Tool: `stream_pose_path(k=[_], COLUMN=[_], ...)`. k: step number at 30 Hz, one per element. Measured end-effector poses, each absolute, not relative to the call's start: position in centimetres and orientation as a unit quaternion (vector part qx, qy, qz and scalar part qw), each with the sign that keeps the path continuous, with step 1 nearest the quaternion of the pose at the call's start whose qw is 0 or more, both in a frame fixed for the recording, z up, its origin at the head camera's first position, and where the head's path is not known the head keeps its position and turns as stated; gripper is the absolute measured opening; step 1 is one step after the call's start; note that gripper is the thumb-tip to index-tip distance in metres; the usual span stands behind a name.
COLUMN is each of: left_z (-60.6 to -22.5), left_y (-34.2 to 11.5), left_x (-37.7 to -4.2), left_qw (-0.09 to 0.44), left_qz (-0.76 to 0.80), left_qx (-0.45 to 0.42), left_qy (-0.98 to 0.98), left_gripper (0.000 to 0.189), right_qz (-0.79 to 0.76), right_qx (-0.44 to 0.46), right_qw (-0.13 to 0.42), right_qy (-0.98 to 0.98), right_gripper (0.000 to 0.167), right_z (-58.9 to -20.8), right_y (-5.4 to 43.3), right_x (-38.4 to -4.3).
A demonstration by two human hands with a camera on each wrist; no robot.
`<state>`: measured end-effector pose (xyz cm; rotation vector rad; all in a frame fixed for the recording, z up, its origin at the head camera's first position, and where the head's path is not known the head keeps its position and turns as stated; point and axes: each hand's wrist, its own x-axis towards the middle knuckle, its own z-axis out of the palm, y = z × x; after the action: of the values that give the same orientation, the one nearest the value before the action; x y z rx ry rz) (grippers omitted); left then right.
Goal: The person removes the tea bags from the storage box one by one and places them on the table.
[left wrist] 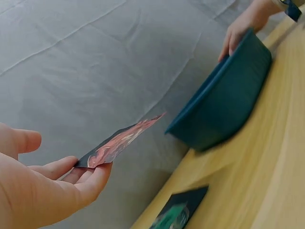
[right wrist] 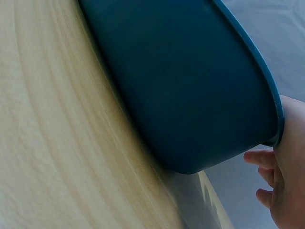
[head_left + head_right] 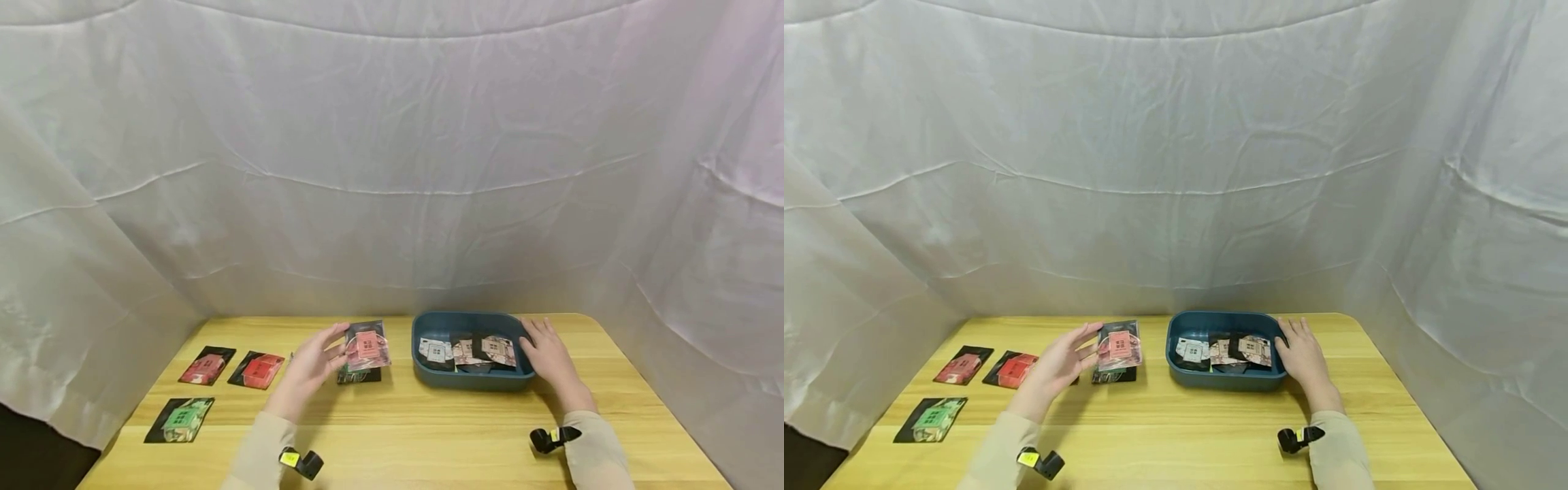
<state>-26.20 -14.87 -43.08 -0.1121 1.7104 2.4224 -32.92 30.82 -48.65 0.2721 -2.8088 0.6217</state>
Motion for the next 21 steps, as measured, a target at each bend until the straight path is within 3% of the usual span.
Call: stream_pose_path(k=[7,18,21], left_z=[-43.8,-45.5,-45.8], left_y=[-18.0,-22.8,-24.1], left_x=[-24.7,-22.6,-21.9], left_qw=[0.080,0.065,0.064], left_qz=[0.788,0.784,0.764], left_qx=[-0.059,-0.107,-0.111], left_qy=[0.608,0.608,0.632], left_gripper=[0.051,0.033,0.037], right_qz=[0.211,0.215,0.216], right_qx=[0.090,0.085,0.084], right_qw=[0.113,0.105,0.105], right_qy=[-0.967,-0.967,-0.967], right_gripper=[0.052,0.052,0.052], right_z=[-48.6,-48.5,-48.4], right_y=[30.8,30.9,30.8], right_x=[-32.9,-32.7,-32.7])
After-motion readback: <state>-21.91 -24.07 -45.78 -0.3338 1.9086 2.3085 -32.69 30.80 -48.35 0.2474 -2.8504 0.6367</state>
